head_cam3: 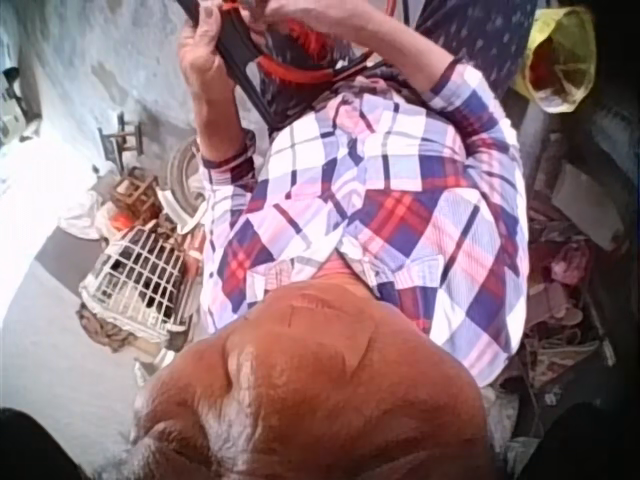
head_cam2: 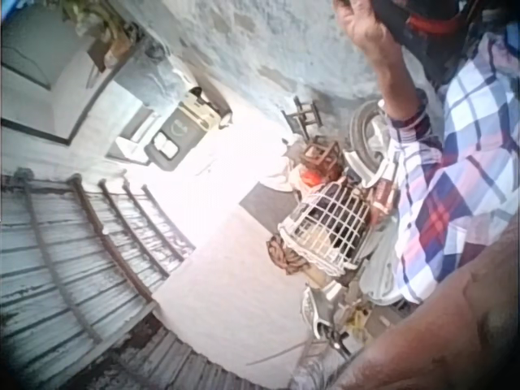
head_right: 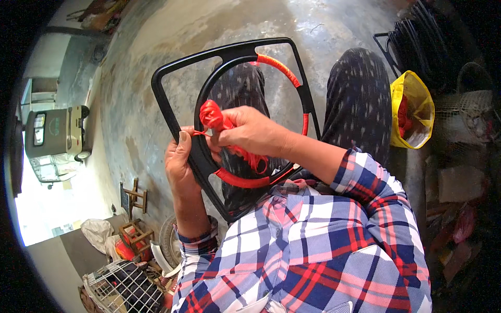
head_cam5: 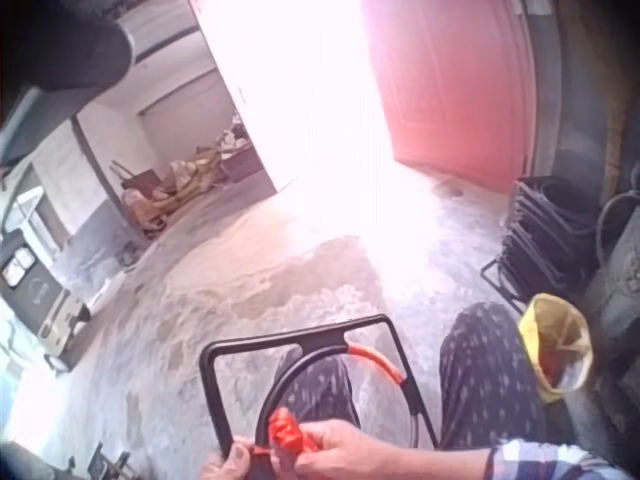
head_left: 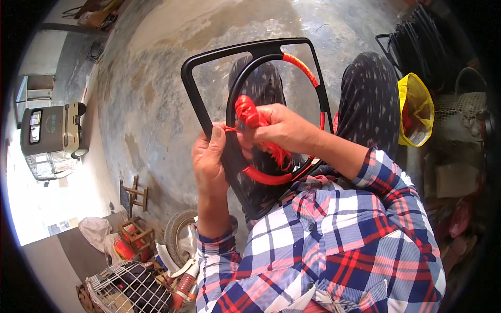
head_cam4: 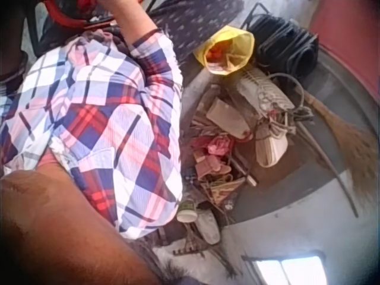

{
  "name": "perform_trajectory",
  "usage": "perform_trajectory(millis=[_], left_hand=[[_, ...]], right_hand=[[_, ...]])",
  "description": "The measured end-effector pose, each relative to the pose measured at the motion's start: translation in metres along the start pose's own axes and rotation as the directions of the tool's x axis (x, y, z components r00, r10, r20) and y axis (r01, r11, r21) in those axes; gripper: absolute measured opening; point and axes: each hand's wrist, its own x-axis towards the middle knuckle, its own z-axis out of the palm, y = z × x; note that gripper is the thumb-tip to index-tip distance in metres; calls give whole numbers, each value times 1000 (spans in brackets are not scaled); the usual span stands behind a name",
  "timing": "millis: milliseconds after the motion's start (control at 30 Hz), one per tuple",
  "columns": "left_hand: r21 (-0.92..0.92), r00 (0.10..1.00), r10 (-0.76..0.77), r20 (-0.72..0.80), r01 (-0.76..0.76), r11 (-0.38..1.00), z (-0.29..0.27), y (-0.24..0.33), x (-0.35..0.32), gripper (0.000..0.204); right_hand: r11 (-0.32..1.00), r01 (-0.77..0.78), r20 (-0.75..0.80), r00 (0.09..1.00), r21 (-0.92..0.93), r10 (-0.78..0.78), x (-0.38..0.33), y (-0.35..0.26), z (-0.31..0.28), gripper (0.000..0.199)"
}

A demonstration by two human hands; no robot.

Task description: Wrapping a red braided string around a black triangular plastic handle frame.

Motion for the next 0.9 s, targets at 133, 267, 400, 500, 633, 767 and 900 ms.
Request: perform_trajectory(millis=[133, 267, 400, 500, 633, 767, 900], left_hand=[[178, 985, 171, -18, -165, 970, -9, 4, 1, 51], [461, 671, 720, -175, -591, 663, 0, 39, -8, 65], [-263, 118, 993, -10, -958, 111, 30, 97, -89, 81], [-37, -429, 846, 316, -897, -440, 72, 108, -104, 69], [254, -702, 577, 417, -519, -816, 95, 92, -90, 55], [205, -593, 407, 694, -379, -902, 98, 76, -47, 48], [-83, -198, 5, 980, -434, -897, 36, 37, -24, 57]], right_hand=[[999, -25, -60, 998, 40, 27, -1, 2, 10, 4], [998, -29, -43, 999, 56, 31, 1, 14, 3, 4], [998, -60, -57, 996, 29, 62, 0, 14, 6, 8], [998, -23, -44, 999, 51, 26, 0, 16, -2, 4], [997, -66, -52, 996, 26, 67, -4, 13, 3, 5], [998, -17, -129, 991, 59, 25, -6, 14, 5, 2], [999, -3, -79, 997, 33, 6, -3, 22, 3, 5]])
